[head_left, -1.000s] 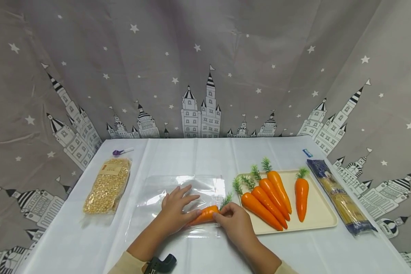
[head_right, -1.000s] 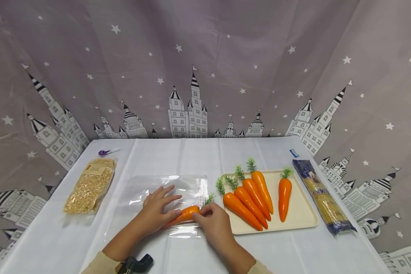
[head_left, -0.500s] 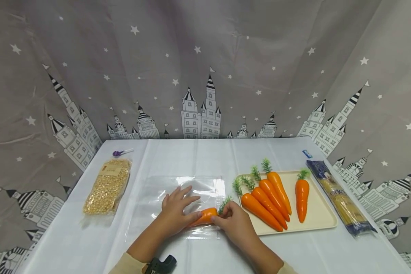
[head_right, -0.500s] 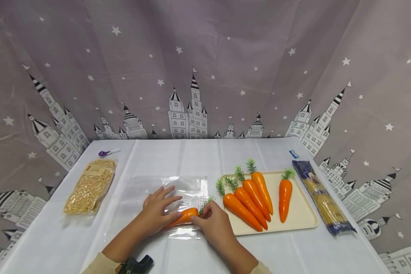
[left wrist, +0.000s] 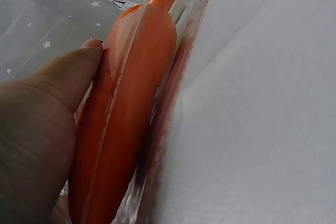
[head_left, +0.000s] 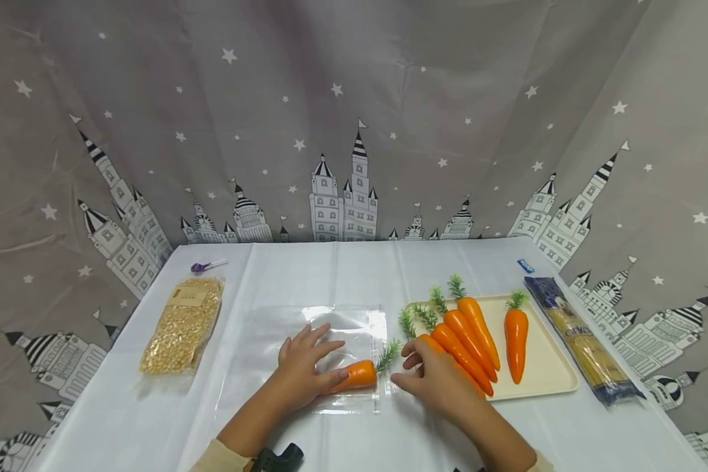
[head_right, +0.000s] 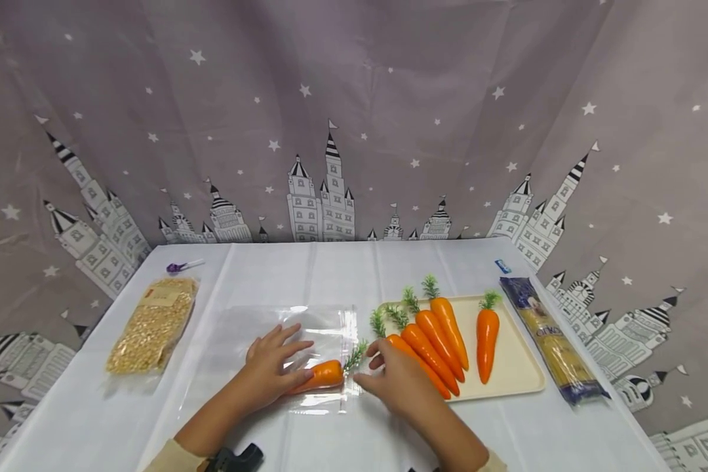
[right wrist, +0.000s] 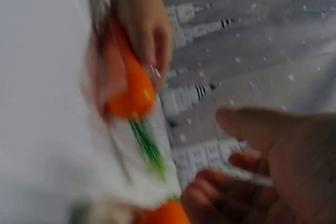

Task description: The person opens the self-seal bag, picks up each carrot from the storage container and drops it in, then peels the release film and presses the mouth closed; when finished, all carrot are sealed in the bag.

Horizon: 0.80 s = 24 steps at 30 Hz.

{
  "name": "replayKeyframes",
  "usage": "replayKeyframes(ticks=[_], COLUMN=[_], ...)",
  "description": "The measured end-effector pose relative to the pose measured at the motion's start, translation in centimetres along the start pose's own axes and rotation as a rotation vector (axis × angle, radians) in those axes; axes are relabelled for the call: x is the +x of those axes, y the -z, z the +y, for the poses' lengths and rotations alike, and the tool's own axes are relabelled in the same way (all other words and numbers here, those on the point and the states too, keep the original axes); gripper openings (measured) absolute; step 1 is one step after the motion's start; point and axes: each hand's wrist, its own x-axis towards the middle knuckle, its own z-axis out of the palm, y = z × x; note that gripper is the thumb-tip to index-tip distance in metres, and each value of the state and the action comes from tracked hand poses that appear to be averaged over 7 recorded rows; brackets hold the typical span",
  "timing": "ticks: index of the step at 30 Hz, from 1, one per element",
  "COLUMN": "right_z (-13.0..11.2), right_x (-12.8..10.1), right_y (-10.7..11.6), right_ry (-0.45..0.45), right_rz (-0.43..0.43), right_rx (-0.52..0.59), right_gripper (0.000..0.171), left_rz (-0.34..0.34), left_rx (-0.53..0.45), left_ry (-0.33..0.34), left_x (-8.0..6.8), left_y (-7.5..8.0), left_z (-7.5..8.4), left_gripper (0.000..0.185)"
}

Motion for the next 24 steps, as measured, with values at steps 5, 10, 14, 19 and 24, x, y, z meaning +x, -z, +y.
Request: replayKeyframes(ticks=[5, 10, 14, 19, 24], right_z=[1.8, 5.0, 7.7, 11.2, 14.3], right_x=[0.0, 0.7, 1.5, 2.5, 3.0], right_y=[6.4, 12.4, 15.3, 17.2, 17.8], right_ry=[0.145, 0.145, 0.118, 0.067, 0.015], right_rz=[-0.044, -0.038, 0.026, 0.078, 0.105], right_rx=[-0.095, -0.124, -0.135, -0.169, -0.211], right_gripper=[0.037, 0.040, 0.045, 0.052, 0.060], left_rz=[-0.009, -0.006, -0.002, -0.016, -0.013], left_rx=[0.008, 0.009, 0.009, -0.001, 0.004], left_ry=[0.006, 0.008, 0.005, 0.023, 0.026], left_x=[0.0, 0.0, 0.0, 0.0, 0.0], left_y=[0.0, 0.1, 0.1, 0.0, 0.0], left_z=[0.1, 0.0, 0.0, 0.0, 0.1], left_gripper=[0.058, 0.058, 0.057, 0.057, 0.056])
